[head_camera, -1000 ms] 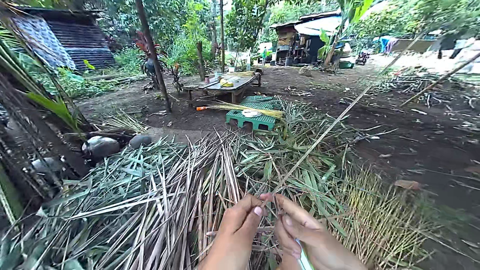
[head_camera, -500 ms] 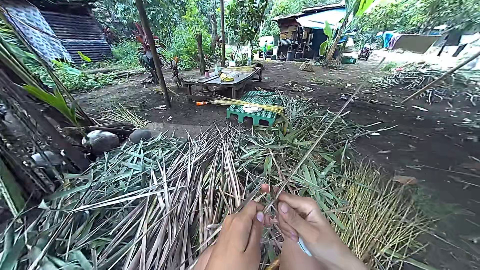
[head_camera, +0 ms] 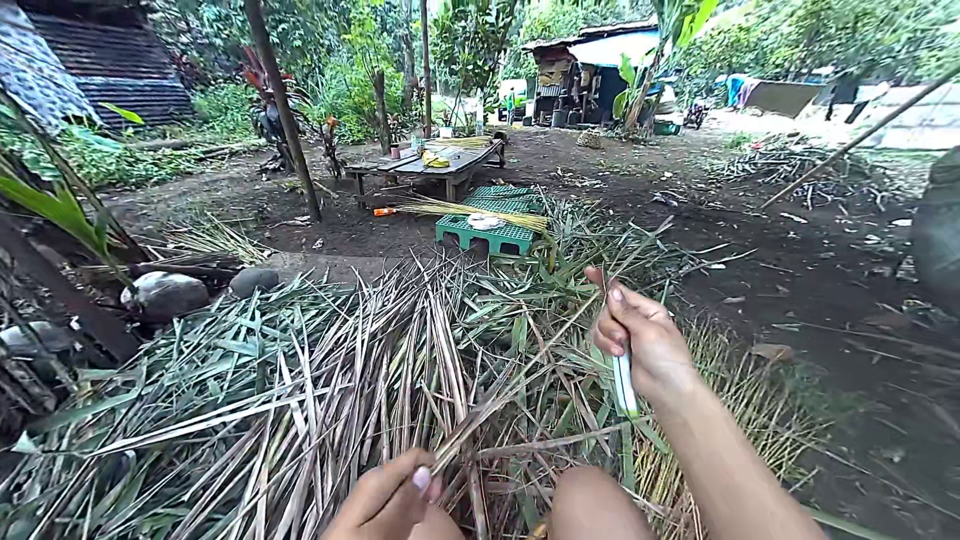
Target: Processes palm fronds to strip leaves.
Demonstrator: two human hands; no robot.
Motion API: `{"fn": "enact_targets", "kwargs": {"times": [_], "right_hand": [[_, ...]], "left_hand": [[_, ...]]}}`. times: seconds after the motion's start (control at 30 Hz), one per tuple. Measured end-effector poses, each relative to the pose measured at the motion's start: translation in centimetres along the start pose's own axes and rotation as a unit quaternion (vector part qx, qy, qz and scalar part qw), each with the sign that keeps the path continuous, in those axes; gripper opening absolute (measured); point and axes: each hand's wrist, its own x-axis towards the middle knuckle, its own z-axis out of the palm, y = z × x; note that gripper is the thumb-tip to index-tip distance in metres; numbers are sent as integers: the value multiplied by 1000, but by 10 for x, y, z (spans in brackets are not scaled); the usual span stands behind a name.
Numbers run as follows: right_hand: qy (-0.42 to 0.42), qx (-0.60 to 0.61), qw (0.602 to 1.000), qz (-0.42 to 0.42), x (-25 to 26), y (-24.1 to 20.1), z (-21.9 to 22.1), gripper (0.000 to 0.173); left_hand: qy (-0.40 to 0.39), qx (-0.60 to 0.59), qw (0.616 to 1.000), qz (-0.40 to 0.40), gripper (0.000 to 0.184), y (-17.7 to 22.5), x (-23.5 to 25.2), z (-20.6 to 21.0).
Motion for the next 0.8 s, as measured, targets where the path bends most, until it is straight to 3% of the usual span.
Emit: {"fn": "enact_targets", "kwargs": {"times": [0.13, 0.3, 0.5, 0.67, 0.73, 0.77, 0.8], "right_hand": [[21, -51, 998, 18, 30, -11, -15, 37], [14, -64, 997, 47, 56, -5, 3, 34], [92, -30, 991, 89, 83, 8, 0, 31], [195, -17, 976, 101, 118, 31, -62, 23], [93, -100, 978, 160, 98, 38, -47, 26], [-4, -137, 972, 189, 79, 44, -32, 40], [-98, -154, 959, 215, 57, 50, -14, 44]], "left_hand": [[-9, -51, 997, -63, 32, -16, -16, -35], [-2, -72, 995, -62, 35, -22, -13, -42], [28, 25, 997, -68, 28, -22, -17, -38], [179, 51, 977, -103, 26, -45, -42, -59], [223, 77, 969, -68, 24, -45, -40, -52], [234, 81, 968, -45, 24, -42, -34, -44], [237, 81, 968, -24, 23, -38, -27, -35]]}}
